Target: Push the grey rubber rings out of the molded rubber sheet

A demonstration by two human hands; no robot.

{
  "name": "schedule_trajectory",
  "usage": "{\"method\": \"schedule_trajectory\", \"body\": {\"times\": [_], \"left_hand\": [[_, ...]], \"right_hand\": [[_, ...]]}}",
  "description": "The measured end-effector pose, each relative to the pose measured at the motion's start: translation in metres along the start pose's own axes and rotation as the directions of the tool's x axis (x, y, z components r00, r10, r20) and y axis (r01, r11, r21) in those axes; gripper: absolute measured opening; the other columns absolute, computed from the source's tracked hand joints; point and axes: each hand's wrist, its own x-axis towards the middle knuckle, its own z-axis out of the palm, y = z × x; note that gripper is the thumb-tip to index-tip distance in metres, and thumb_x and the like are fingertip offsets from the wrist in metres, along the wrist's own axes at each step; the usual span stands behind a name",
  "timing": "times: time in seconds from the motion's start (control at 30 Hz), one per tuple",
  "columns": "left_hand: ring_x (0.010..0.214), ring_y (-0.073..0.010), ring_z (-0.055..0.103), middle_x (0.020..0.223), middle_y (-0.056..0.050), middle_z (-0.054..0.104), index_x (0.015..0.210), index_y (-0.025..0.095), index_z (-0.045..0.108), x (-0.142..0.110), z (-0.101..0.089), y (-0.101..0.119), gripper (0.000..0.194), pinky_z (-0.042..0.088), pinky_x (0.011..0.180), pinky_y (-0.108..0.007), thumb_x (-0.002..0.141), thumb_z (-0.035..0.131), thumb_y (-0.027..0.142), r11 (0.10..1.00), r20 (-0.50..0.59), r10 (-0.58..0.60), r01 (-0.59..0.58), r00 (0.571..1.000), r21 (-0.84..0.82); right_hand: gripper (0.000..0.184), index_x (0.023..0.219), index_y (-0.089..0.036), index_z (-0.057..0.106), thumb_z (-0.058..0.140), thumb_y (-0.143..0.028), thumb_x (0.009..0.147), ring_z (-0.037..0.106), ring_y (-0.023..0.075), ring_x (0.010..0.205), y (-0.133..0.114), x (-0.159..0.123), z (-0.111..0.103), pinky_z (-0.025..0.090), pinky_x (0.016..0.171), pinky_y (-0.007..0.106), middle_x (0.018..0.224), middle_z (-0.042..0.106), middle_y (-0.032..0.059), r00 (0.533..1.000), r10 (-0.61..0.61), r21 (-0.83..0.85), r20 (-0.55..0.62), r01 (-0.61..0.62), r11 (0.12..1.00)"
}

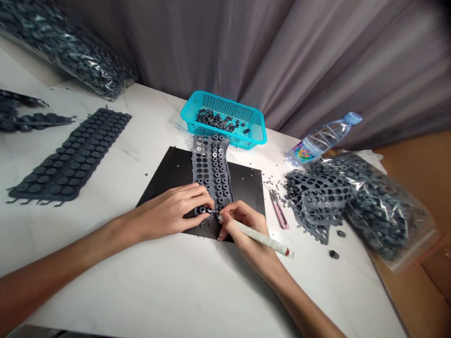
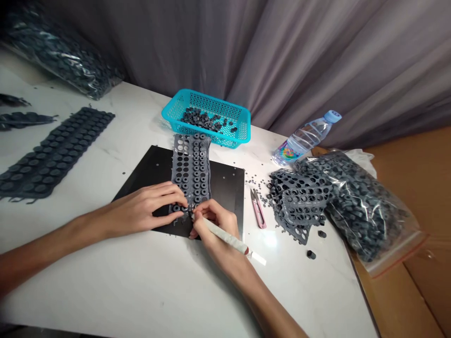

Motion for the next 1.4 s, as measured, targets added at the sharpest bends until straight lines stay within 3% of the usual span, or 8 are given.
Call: {"method": "schedule_trajectory", "body": {"times": [0.4, 0.53, 0.7, 0.8, 0.9, 1.0, 1.17, 1.4], "left_hand": [[0.11, -0.021, 0.066, 0.117, -0.004, 0.069, 0.12, 0.022, 0.066, 0.001, -0.001, 0.0, 0.015, 0.047, 0.104, -0.035, 0.108, 0.058, 0.027, 1.0, 0.002, 0.008, -0.008, 1.0, 0.01], [0.109, -0.022, 0.066, 0.12, -0.006, 0.07, 0.131, 0.023, 0.063, 0.0, 0.002, 0.0, 0.024, 0.048, 0.104, -0.037, 0.111, 0.052, 0.029, 0.99, -0.003, 0.045, -0.045, 0.999, 0.136], [0.104, -0.0239, 0.065, 0.11, -0.008, 0.072, 0.112, 0.019, 0.069, 0.0, 0.01, 0.007, 0.025, 0.05, 0.099, -0.038, 0.111, 0.044, 0.016, 0.947, 0.02, 0.123, -0.123, 0.992, 0.297], [0.103, -0.0223, 0.065, 0.106, -0.007, 0.072, 0.106, 0.019, 0.066, 0.003, 0.007, 0.011, 0.021, 0.052, 0.097, -0.035, 0.112, 0.047, 0.02, 0.997, -0.159, 0.004, 0.008, 0.987, 0.076], [0.101, -0.0196, 0.066, 0.104, -0.004, 0.07, 0.107, 0.02, 0.064, 0.006, -0.003, 0.008, 0.019, 0.054, 0.094, -0.031, 0.111, 0.053, 0.036, 0.939, -0.308, -0.292, 0.21, 0.905, -0.274], [0.094, -0.0174, 0.066, 0.105, -0.004, 0.068, 0.11, 0.02, 0.065, 0.008, -0.011, 0.005, 0.025, 0.057, 0.087, -0.029, 0.107, 0.06, 0.044, 0.81, -0.266, -0.436, 0.247, 0.86, -0.532], [0.11, -0.0212, 0.069, 0.121, -0.008, 0.074, 0.114, 0.02, 0.072, 0.008, -0.013, 0.01, 0.025, 0.059, 0.1, -0.035, 0.103, 0.067, 0.042, 0.661, -0.127, -0.465, 0.248, 0.876, -0.708], [0.111, -0.0242, 0.076, 0.125, -0.01, 0.078, 0.123, 0.022, 0.075, 0.004, -0.012, 0.008, 0.032, 0.057, 0.109, -0.041, 0.102, 0.07, 0.045, 0.521, 0.059, -0.484, 0.342, 0.873, -0.782]], "right_hand": [[0.013, 0.094, -0.021, 0.066, 0.065, -0.03, 0.101, 0.065, 0.0162, 0.063, 0.003, -0.002, 0.0, 0.051, 0.063, 0.025, 0.067, 0.07, -0.0009, 1.0, -0.006, -0.032, 0.006, 0.006, 0.999], [0.011, 0.094, -0.021, 0.066, 0.063, -0.029, 0.101, 0.063, 0.0157, 0.063, 0.004, -0.003, 0.001, 0.048, 0.062, 0.025, 0.068, 0.068, -0.0015, 1.0, -0.028, -0.069, 0.004, 0.028, 0.997], [0.011, 0.088, -0.02, 0.066, 0.062, -0.023, 0.098, 0.056, 0.0135, 0.06, 0.003, -0.005, 0.003, 0.042, 0.059, 0.024, 0.068, 0.064, -0.0027, 0.995, -0.102, -0.258, -0.009, 0.097, 0.961], [0.009, 0.089, -0.02, 0.066, 0.063, -0.023, 0.098, 0.052, 0.0125, 0.061, 0.006, -0.008, 0.006, 0.04, 0.059, 0.024, 0.072, 0.063, -0.0024, 0.986, -0.161, -0.335, -0.031, 0.142, 0.931], [0.012, 0.093, -0.021, 0.067, 0.063, -0.029, 0.101, 0.051, 0.0125, 0.061, 0.007, -0.01, 0.008, 0.039, 0.057, 0.024, 0.071, 0.063, -0.0027, 0.994, -0.102, -0.283, -0.046, 0.085, 0.955], [0.018, 0.097, -0.02, 0.069, 0.064, -0.036, 0.103, 0.058, 0.0144, 0.063, 0.006, -0.01, 0.006, 0.045, 0.059, 0.024, 0.07, 0.065, -0.0016, 0.999, -0.027, -0.153, -0.03, 0.022, 0.988], [0.023, 0.1, -0.02, 0.067, 0.067, -0.043, 0.102, 0.065, 0.0159, 0.058, 0.002, -0.009, -0.007, 0.053, 0.059, 0.026, 0.066, 0.067, -0.0008, 0.994, -0.045, 0.041, -0.102, 0.049, 0.998], [0.021, 0.112, -0.021, 0.071, 0.07, -0.04, 0.102, 0.073, 0.0189, 0.071, 0.002, -0.008, -0.015, 0.06, 0.067, 0.03, 0.082, 0.072, 0.0039, 0.99, -0.124, -0.097, -0.066, 0.118, 0.988]]}}
